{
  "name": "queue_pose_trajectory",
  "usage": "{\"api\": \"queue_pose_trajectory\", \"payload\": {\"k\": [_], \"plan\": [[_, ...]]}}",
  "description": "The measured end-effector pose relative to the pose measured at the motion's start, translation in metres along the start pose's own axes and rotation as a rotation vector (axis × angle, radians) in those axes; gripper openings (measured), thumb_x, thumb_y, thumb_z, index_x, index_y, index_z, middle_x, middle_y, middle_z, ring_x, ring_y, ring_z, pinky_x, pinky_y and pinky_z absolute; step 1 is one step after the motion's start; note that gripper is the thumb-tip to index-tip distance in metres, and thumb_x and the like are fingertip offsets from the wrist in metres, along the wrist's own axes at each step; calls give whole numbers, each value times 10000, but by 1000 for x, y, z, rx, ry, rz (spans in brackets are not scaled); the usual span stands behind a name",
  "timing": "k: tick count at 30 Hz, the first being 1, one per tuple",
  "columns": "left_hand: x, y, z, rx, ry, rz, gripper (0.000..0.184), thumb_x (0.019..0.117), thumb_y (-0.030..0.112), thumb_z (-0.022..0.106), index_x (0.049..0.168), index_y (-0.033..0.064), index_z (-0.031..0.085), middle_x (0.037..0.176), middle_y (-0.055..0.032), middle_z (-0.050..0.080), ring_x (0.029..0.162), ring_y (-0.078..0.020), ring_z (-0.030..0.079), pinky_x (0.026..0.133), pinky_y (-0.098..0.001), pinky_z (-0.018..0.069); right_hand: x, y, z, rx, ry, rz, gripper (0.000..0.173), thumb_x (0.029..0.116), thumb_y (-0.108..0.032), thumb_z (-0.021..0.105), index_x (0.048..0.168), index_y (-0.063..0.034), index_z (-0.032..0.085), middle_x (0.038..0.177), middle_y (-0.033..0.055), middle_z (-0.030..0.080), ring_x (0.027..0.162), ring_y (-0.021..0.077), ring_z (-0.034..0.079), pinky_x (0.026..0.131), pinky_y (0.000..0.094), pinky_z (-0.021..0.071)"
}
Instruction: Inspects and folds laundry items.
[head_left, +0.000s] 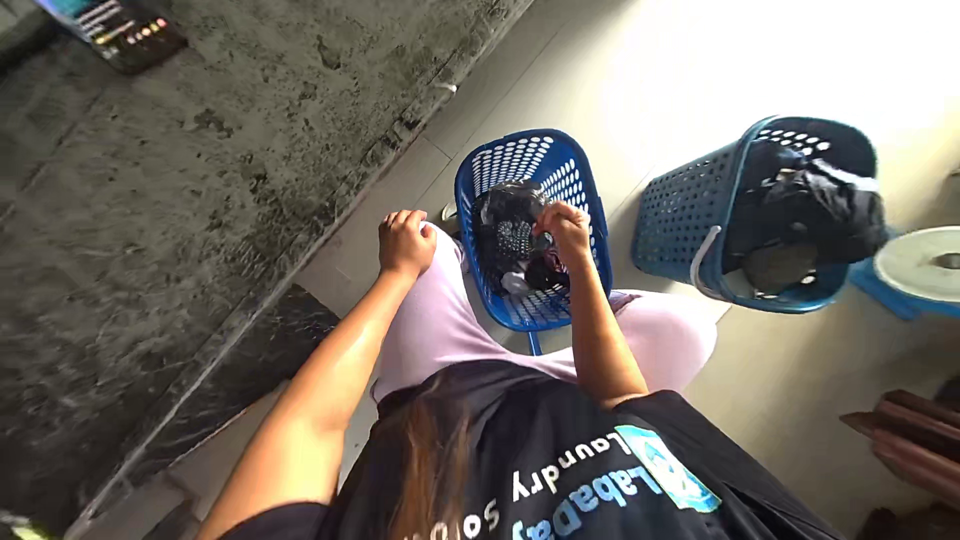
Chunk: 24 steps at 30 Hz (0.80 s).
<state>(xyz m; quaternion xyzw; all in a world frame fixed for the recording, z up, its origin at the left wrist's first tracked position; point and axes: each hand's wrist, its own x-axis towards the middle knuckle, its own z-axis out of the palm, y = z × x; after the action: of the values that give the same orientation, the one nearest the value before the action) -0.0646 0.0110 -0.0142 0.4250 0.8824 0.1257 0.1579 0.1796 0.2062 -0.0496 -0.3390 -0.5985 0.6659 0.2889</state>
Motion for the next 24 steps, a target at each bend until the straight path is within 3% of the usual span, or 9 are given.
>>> {"api": "queue_pose_trajectory", "payload": {"k": [2, 5, 8, 10, 13, 17, 20, 22, 24], "plan": [[-14, 4, 6, -67, -18, -5, 351, 999, 228, 531, 1235, 33, 702, 1242, -186, 691, 1249, -364, 610, 1080, -545, 458, -15, -23, 4, -191, 94, 28, 240, 965, 33, 430, 880, 54, 653, 823, 97, 697, 722, 163, 685, 729, 384, 613], [-35, 19, 15, -155, 41, 41, 333, 998, 240, 549, 1223, 55, 711, 1281, -152, 680, 1262, -321, 605, 1082, -504, 470, -31, -42, -10, -552, -17, 205, 273, 1036, -42, 457, 1143, 34, 696, 1114, 176, 715, 997, 245, 703, 937, 456, 571], [-52, 27, 24, -146, 38, 137, 368, 1006, 280, 527, 1260, 83, 707, 1398, -147, 620, 1363, -305, 536, 1151, -497, 405, -54, -35, -35, -639, -105, 272, 292, 1058, -92, 465, 1251, 14, 657, 1153, 198, 699, 997, 267, 709, 921, 470, 579], [-53, 30, 25, -95, 8, 128, 386, 1008, 297, 505, 1277, 98, 698, 1419, -146, 606, 1385, -312, 514, 1159, -505, 388, -65, -16, -51, -688, -91, 416, 319, 1034, -113, 512, 1315, -9, 621, 1161, 219, 690, 992, 311, 706, 905, 514, 573], [-40, 30, 20, -24, -16, 75, 379, 1009, 325, 501, 1253, 117, 705, 1382, -125, 630, 1352, -326, 532, 1119, -537, 405, -56, 19, -52, -845, -136, 586, 354, 1016, -153, 551, 1345, -35, 612, 1210, 248, 681, 1087, 407, 683, 946, 631, 530], [-20, 24, 15, 52, -43, 20, 367, 992, 364, 520, 1180, 125, 725, 1253, -102, 696, 1258, -304, 601, 1140, -553, 369, -29, 72, -14, -924, -334, 601, 326, 988, -195, 582, 1254, -32, 676, 1197, 258, 685, 1153, 445, 646, 965, 696, 488], [-5, 28, 13, 88, -117, -34, 374, 993, 355, 504, 1192, 124, 722, 1221, -107, 704, 1241, -299, 612, 1175, -570, 318, -12, 101, 29, -791, -391, 664, 378, 984, -214, 613, 1297, -7, 658, 1231, 259, 674, 1175, 421, 642, 995, 655, 495], [1, 31, 13, 98, -146, -55, 374, 993, 344, 497, 1197, 124, 721, 1218, -103, 706, 1235, -292, 616, 1174, -558, 326, -5, 124, 53, -594, -321, 766, 402, 992, -207, 626, 1338, -3, 631, 1296, 244, 651, 1226, 383, 620, 1042, 600, 482], [5, 33, 12, 94, -147, -59, 365, 994, 331, 505, 1190, 114, 725, 1204, -103, 712, 1220, -293, 625, 1161, -555, 347, -3, 153, 67, -497, -252, 880, 406, 991, -199, 641, 1363, -36, 623, 1373, 238, 606, 1295, 396, 562, 1065, 607, 455]]}}
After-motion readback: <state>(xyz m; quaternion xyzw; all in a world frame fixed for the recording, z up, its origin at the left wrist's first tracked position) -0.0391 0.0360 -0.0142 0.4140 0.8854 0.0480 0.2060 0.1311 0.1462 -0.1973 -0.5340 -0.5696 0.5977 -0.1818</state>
